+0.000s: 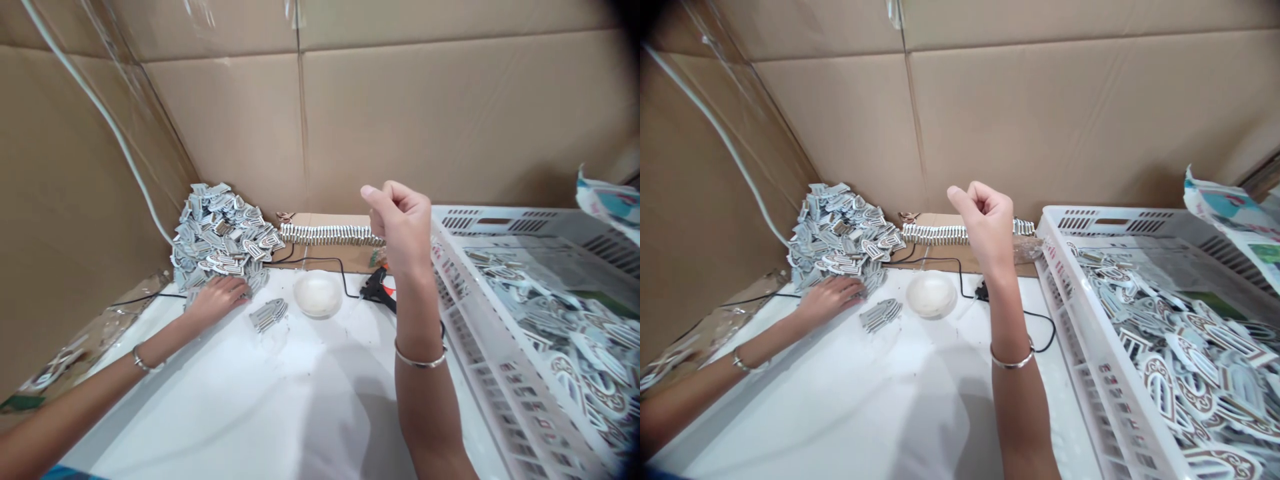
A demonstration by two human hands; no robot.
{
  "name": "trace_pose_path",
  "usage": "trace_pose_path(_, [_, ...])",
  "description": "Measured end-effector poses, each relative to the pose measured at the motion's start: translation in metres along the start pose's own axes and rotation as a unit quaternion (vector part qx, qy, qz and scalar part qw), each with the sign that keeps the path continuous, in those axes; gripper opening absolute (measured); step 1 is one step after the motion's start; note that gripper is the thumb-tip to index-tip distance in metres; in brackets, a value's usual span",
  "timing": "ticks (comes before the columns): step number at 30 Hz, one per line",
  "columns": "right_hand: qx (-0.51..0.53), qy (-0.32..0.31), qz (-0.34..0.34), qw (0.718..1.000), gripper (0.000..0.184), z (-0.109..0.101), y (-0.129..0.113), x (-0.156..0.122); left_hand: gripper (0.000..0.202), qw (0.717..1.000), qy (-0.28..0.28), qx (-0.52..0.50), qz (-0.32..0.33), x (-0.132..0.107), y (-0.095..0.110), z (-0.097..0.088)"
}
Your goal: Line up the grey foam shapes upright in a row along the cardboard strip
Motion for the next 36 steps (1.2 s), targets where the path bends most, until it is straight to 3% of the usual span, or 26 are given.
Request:
trace_pose_path(4, [-0.007,-0.001,0.009,1.0,0.049,0.002,0.001,-0.001,0.047,0.996,-0.051,0.001,-0.075,0.012,-0.004,-0.004])
trace_pose_path(10, [-0.003,-0.003,0.006,1.0,0.05,0.003,0.002,-0.002,0.04,0.983,-0.122,0.011,-0.136,0.026,0.008,0.0])
trace_pose_path(16, [-0.01,-0.001,0.001,1.0,0.052,0.0,0.0,-0.001,0.034,0.981,-0.12,-0.042,-0.148,0.032,0.003,-0.007])
trace_pose_path(21, [-0.006,0.004,-0.005,1.0,0.052,-0.003,0.0,-0.001,0.046,0.962,-0.09,-0.166,-0.2,0.028,-0.007,-0.044])
trace_pose_path(26, [0.001,0.005,-0.011,1.0,0.052,-0.003,0.001,0.0,0.043,0.969,-0.073,-0.171,-0.161,0.015,0.024,-0.074])
trace_pose_path(30, [-0.007,0.001,-0.009,1.0,0.053,-0.002,0.002,0.0,0.039,0.977,-0.057,-0.129,-0.158,0.01,0.04,-0.078])
trace_pose_path(36, [-0.006,0.002,-0.012,1.0,0.052,-0.003,0.001,0.0,0.038,0.98,-0.077,-0.105,-0.15,0.01,0.045,-0.071])
Point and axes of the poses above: each hand's wrist, its own x-axis towards the middle knuckle, its own z-axis out of the palm, y = z × x, the point moved 6 cm from there along x, towards the middle knuckle, and after that the axes turned 15 degrees about x, right-handed, at the moved point
